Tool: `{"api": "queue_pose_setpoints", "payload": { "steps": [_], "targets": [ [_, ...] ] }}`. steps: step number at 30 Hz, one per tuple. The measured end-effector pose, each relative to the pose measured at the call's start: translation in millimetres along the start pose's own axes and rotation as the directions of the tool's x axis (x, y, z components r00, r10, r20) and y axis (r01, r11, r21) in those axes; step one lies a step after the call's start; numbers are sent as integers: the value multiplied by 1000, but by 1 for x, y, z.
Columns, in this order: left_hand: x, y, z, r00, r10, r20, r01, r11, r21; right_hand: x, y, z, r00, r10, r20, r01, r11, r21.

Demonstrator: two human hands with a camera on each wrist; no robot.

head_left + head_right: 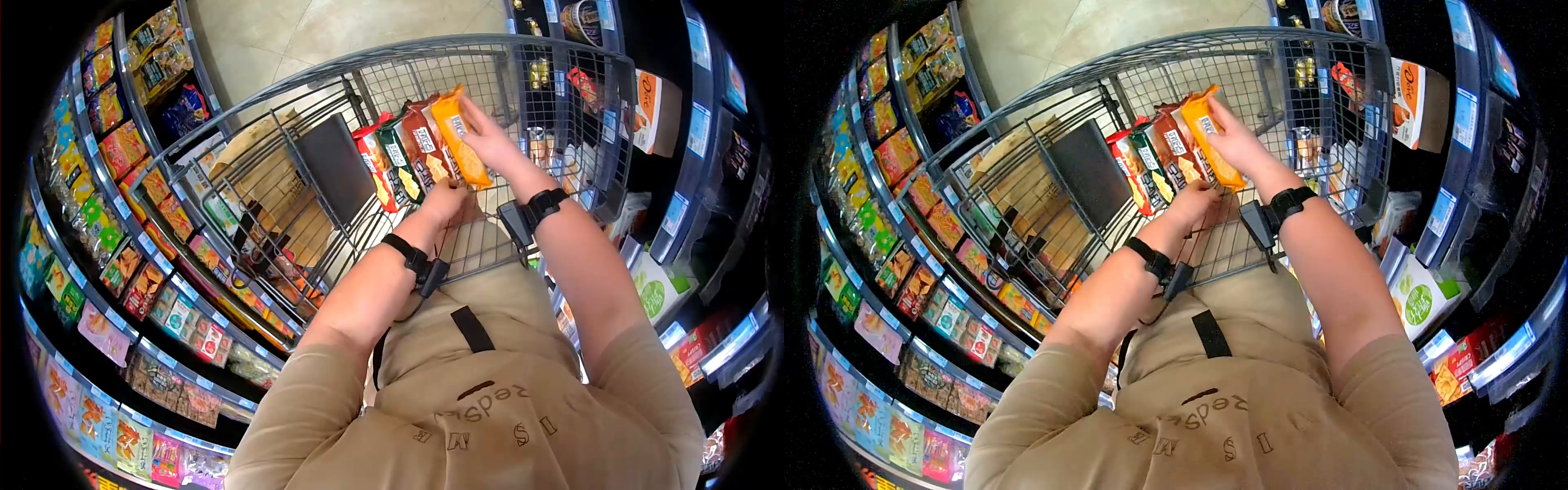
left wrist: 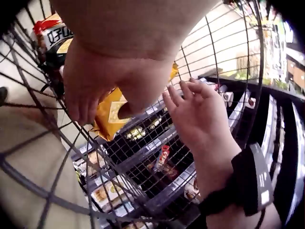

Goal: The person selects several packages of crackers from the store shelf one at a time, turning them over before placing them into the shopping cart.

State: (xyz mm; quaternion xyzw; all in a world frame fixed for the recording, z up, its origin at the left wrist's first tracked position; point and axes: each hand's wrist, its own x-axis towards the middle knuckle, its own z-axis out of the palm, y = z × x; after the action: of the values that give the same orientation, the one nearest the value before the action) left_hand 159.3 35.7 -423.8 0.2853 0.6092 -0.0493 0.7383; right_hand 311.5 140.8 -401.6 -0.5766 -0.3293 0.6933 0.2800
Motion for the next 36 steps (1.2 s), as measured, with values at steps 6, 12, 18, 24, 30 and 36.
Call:
{"api": "queue_pose_setpoints", "payload": {
  "steps": [6, 12, 18, 24, 30, 36],
  "targets": [
    [-21, 35, -27, 816, 219, -535, -124, 970, 207, -13, 13, 1, 986, 58, -156, -131, 850, -510],
    [12, 52, -35, 871, 118, -477, -41, 985, 169, -24, 32, -12, 972, 224, -72, -231, 850, -473],
    [13, 59, -39, 877, 84, -472, 56, 960, 276, -27, 33, -5, 940, 312, -138, -311, 621, -720],
    [-2, 54, -44, 888, 126, -442, 67, 916, 397, -39, 47, 2, 940, 313, -137, -310, 613, -727],
    [-20, 63, -55, 908, 73, -412, 158, 852, 499, -30, 66, -9, 940, 332, -79, -278, 614, -739],
    [-74, 57, -90, 932, 181, -315, 4, 862, 507, -40, 54, -20, 956, 277, -93, -289, 858, -425]
  ]
}}
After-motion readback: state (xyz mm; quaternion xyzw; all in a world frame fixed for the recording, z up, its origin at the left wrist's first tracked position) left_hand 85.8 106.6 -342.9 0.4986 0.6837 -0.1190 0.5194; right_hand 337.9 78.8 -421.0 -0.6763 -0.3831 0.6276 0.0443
